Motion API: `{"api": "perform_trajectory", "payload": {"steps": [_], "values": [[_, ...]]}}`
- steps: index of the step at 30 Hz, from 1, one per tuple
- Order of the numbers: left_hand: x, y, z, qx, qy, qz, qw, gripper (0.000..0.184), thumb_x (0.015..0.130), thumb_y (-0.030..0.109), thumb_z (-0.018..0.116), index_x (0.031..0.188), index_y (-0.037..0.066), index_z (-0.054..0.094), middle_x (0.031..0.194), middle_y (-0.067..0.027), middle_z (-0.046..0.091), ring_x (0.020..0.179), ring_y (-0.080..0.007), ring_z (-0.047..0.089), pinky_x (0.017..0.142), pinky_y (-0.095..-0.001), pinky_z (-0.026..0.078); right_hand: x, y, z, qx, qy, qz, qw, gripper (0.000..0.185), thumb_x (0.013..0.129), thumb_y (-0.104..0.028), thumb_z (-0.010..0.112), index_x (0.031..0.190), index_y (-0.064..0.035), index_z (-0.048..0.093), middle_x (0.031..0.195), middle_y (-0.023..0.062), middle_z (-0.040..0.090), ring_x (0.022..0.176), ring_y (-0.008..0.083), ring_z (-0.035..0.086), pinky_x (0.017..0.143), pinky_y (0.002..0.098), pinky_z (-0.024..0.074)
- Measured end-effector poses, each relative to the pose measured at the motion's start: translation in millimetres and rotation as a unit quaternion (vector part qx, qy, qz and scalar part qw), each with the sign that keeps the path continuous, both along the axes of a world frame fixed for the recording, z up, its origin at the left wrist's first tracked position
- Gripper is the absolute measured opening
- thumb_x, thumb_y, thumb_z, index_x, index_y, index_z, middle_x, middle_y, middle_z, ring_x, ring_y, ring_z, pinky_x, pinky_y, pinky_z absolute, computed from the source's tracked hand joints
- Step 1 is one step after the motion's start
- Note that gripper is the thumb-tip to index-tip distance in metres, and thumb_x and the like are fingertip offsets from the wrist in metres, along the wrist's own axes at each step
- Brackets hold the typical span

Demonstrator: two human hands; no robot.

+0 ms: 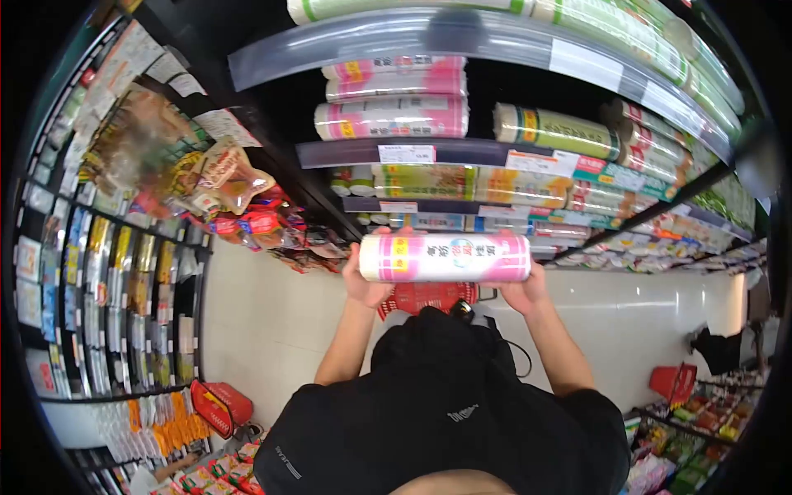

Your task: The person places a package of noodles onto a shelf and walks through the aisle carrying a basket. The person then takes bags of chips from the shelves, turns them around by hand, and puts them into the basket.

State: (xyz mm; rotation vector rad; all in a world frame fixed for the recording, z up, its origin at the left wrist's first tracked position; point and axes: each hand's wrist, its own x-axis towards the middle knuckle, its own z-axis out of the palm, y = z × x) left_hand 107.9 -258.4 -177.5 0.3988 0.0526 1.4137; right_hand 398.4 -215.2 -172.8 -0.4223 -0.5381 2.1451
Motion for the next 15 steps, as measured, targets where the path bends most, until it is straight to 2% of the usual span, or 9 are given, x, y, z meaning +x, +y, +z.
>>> {"api": "perform_trajectory", "payload": {"steps": [3, 6, 8, 9, 11, 15], "values": [[-9.7, -4.0, 0.3, -0.001, -0.028, -0.024, 0.999, 0.061, 0.091, 0.046, 0.043, 0.135, 0.005, 0.032, 0.145, -0.0237, 0.020, 0.134, -0.0386, 0.023, 0.106, -0.0520, 0.026, -14.5, -9.2, -9.6, -0.022, 0.019, -0.033, 0.999, 0.050, 0.091, -0.027, 0.045, 0.137, -0.0114, 0.032, 0.132, 0.0148, 0.044, 0.114, 0.0355, 0.051, 0.082, 0.0586, 0.0482], [-16.6, -7.9, 0.7, 0.021, 0.010, -0.026, 0.999, 0.062, 0.091, 0.045, 0.043, 0.137, 0.005, 0.030, 0.146, -0.0238, 0.017, 0.134, -0.0380, 0.022, 0.106, -0.0516, 0.026, -23.5, -17.3, -20.6, -0.051, 0.062, -0.042, 0.996, 0.050, 0.092, -0.026, 0.044, 0.138, -0.0111, 0.031, 0.133, 0.0150, 0.043, 0.115, 0.0363, 0.050, 0.082, 0.0584, 0.0485], [-19.9, -9.2, -5.2, 0.068, 0.001, -0.028, 0.997, 0.059, 0.091, 0.037, 0.045, 0.138, 0.005, 0.029, 0.146, -0.0229, 0.019, 0.135, -0.0374, 0.020, 0.107, -0.0512, 0.024, -27.8, -22.7, -20.1, -0.029, 0.082, -0.036, 0.996, 0.050, 0.094, -0.032, 0.041, 0.138, -0.0110, 0.030, 0.133, 0.0154, 0.042, 0.116, 0.0367, 0.049, 0.084, 0.0583, 0.0481], [-23.3, -9.3, -8.6, 0.069, -0.003, -0.028, 0.997, 0.059, 0.091, 0.037, 0.045, 0.138, 0.005, 0.029, 0.146, -0.0229, 0.019, 0.135, -0.0374, 0.020, 0.107, -0.0512, 0.024, -30.1, -25.0, -17.0, -0.028, 0.079, -0.037, 0.996, 0.050, 0.094, -0.032, 0.041, 0.138, -0.0110, 0.030, 0.133, 0.0154, 0.042, 0.116, 0.0367, 0.049, 0.084, 0.0583, 0.0481], [-30.5, -12.9, -18.1, 0.052, 0.076, 0.014, 0.996, 0.058, 0.091, 0.035, 0.046, 0.137, 0.005, 0.029, 0.143, -0.0219, 0.026, 0.132, -0.0396, 0.025, 0.105, -0.0521, 0.030, -34.1, -34.2, -8.5, -0.016, 0.089, -0.042, 0.995, 0.055, 0.094, -0.040, 0.038, 0.139, -0.0092, 0.029, 0.134, 0.0160, 0.041, 0.116, 0.0371, 0.049, 0.084, 0.0578, 0.0480], [-27.9, -13.9, -28.4, 0.082, 0.069, 0.024, 0.994, 0.058, 0.090, 0.035, 0.048, 0.137, 0.005, 0.029, 0.142, -0.0214, 0.028, 0.133, -0.0402, 0.024, 0.104, -0.0525, 0.030, -35.0, -40.0, 4.7, 0.035, 0.044, -0.039, 0.998, 0.063, 0.092, -0.049, 0.035, 0.138, -0.0076, 0.029, 0.136, 0.0178, 0.039, 0.117, 0.0397, 0.047, 0.084, 0.0605, 0.0475]]}}
